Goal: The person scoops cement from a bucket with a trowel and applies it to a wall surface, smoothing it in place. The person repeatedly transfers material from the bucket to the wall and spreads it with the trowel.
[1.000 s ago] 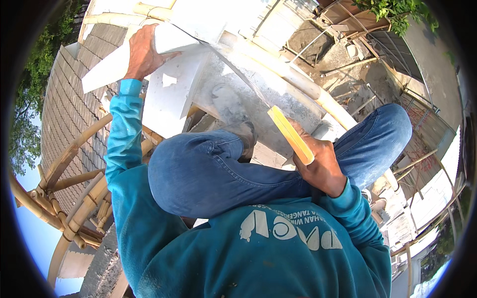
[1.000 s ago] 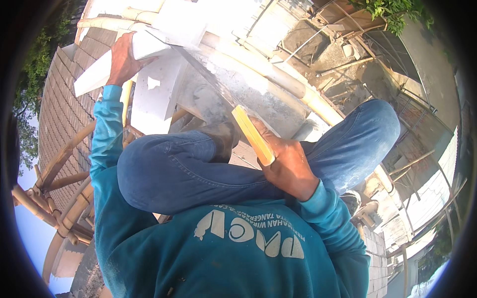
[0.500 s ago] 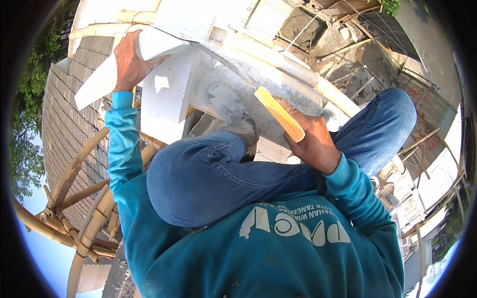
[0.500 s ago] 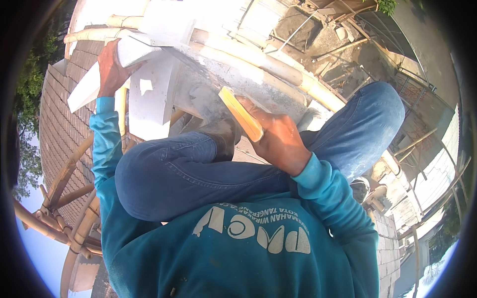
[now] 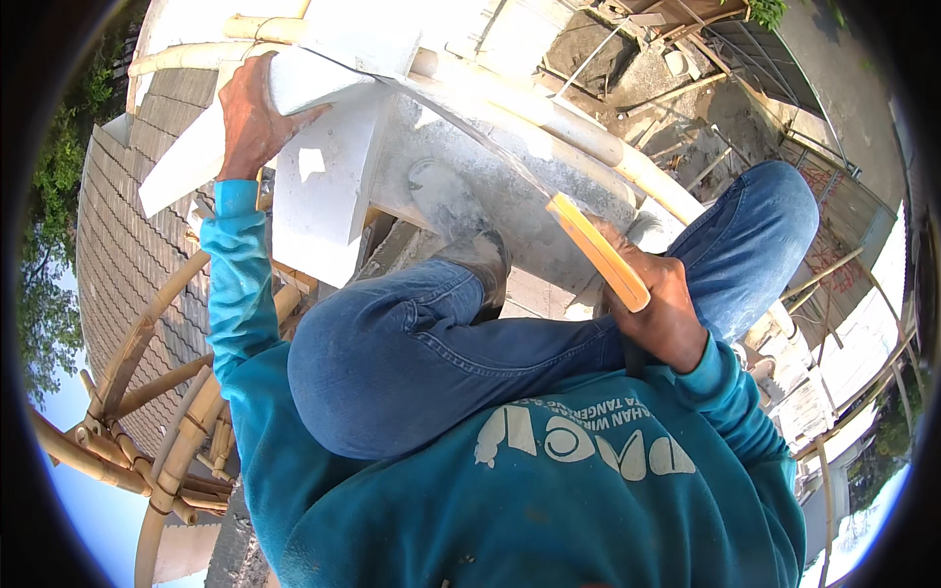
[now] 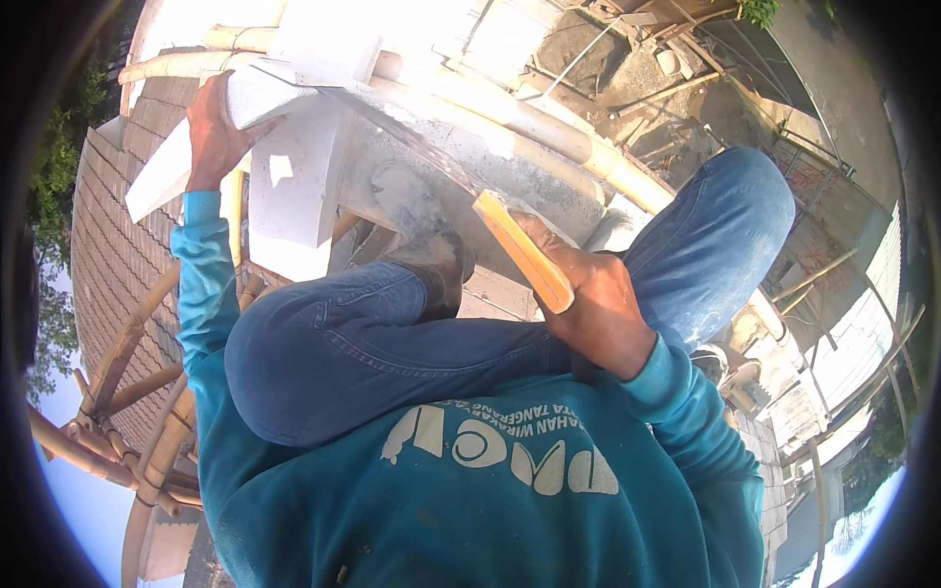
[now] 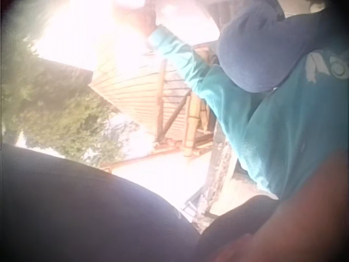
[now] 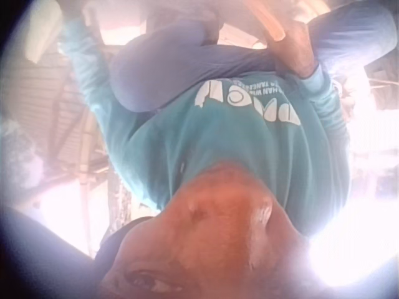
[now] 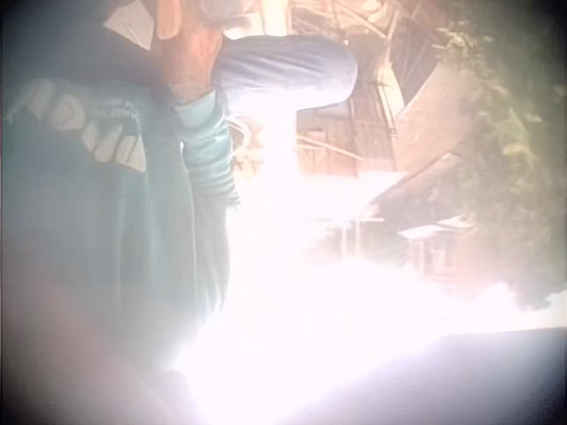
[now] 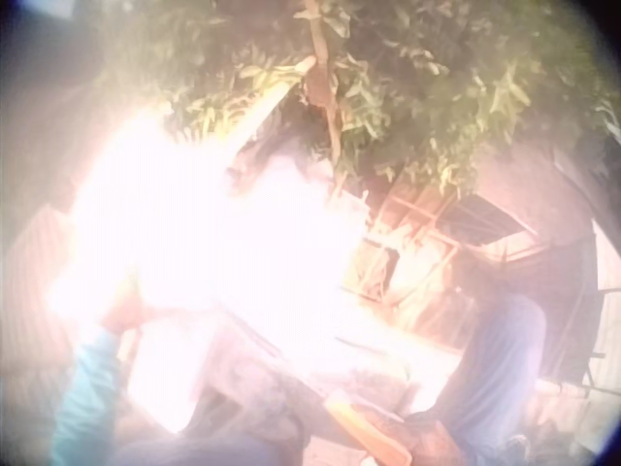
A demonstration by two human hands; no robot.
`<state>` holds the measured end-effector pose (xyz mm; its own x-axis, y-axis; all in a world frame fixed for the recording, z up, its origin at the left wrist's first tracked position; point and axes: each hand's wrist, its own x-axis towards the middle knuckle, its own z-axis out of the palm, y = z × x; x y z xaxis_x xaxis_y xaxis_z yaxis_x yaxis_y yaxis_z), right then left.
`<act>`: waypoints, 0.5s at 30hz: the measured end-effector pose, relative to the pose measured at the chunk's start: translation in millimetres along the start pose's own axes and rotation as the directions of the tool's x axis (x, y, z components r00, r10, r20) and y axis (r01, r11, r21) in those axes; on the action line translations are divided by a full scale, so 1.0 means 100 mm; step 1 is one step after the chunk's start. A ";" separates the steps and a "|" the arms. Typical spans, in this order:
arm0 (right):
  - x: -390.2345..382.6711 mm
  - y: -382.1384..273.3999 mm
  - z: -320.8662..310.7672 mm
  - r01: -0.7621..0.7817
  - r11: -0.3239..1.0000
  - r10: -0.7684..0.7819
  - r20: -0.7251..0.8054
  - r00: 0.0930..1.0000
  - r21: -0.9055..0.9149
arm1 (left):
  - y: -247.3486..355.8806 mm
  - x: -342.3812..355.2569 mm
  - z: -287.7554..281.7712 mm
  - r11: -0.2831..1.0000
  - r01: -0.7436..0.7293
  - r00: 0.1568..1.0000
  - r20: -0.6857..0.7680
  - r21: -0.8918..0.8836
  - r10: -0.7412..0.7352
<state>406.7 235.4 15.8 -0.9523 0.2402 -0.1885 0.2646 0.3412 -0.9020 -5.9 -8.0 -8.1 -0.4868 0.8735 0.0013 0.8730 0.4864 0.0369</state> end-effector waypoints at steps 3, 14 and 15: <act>0.26 0.01 0.10 -0.047 0.998 0.048 0.023 0.999 -0.033 | 0.05 0.02 -0.04 1.000 0.009 1.000 0.023 0.010 -0.009; -0.02 -0.02 0.09 -0.094 0.994 0.094 0.012 0.996 0.050 | 0.01 -0.02 -0.02 0.999 -0.018 0.999 0.040 0.035 0.016; -0.04 -0.04 0.11 -0.085 0.996 0.085 0.003 0.996 0.036 | 0.03 -0.02 -0.03 0.999 -0.006 0.999 0.047 0.033 0.004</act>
<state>408.2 223.2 16.1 -0.9267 0.2654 -0.2660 0.3391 0.2863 -0.8961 -2.7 -8.5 -4.7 -0.4812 0.8754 -0.0451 0.8762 0.4818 0.0036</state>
